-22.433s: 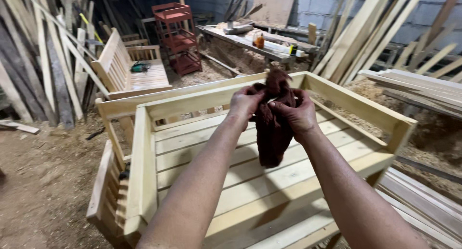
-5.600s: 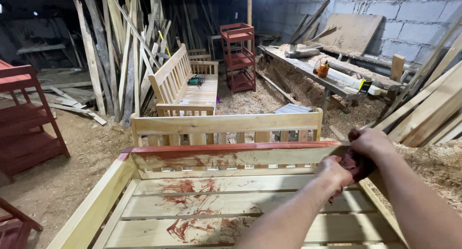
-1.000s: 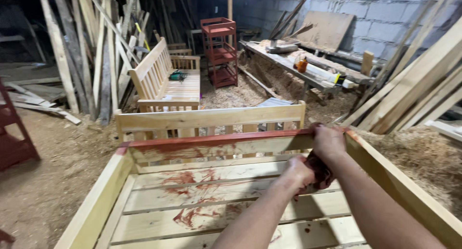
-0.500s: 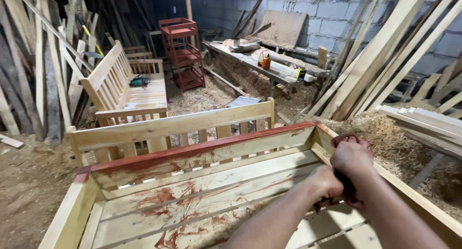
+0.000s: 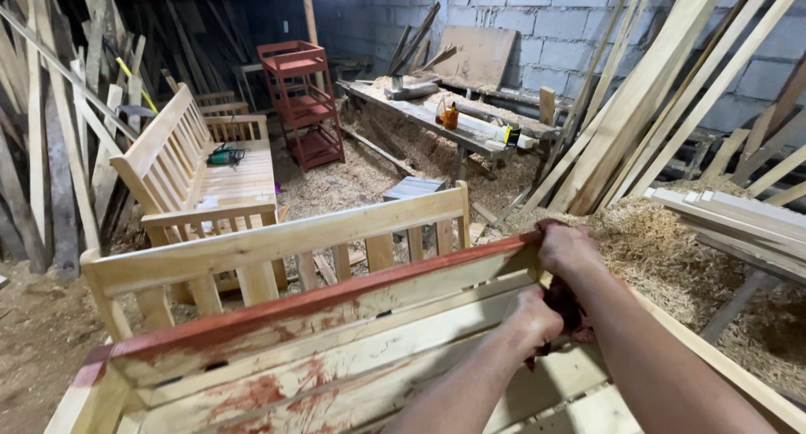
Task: The person applies a reddish wood stain to an unfinished wooden furniture frame using a cloth. They dip the cloth into a bucket of stain, wring it, and wipe the stain across the rails, top edges, and slatted surfaces of the frame, working around the piece.
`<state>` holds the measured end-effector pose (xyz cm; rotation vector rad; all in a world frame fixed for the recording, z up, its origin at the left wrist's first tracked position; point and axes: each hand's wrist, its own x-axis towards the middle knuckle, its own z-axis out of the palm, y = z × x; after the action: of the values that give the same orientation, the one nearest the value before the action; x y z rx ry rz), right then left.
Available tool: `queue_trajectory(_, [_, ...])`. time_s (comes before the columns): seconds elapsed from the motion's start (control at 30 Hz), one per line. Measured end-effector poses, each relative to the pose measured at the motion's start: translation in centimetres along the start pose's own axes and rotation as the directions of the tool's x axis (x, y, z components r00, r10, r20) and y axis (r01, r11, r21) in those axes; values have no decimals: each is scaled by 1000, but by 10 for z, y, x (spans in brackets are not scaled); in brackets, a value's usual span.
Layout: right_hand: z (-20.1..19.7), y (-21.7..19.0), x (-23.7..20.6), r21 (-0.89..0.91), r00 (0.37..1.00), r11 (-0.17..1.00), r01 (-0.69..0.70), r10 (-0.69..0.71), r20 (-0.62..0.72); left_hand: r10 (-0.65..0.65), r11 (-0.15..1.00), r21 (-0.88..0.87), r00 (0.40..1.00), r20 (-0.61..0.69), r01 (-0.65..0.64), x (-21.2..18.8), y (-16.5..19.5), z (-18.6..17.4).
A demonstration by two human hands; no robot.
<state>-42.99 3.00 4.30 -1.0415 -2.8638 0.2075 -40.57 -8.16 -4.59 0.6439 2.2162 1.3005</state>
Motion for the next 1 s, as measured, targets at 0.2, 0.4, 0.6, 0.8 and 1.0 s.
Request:
queue_trajectory(0.2, [10,-8,25,-272,973,936,223,-232,0,-31,999,16,1000,-7,31,27,-17,4])
queue_trajectory(0.4, [15,10,-4,-215,964,965,148,-189,-187,107,994,12,994,16,-107,20,-12,3])
queue_trajectory(0.6, [11,43,-50,-222,984,975,19,-58,-169,-11,989,148,975,223,-23,-13,15,2])
queue_trajectory(0.8, [7,33,-38,-159,991,987,13,-34,-131,-3,991,132,980,198,-23,-5,5,4])
queue_trajectory(1.0, [-5,2,-19,35,993,998,-44,47,-107,152,988,31,987,49,-154,27,-8,18])
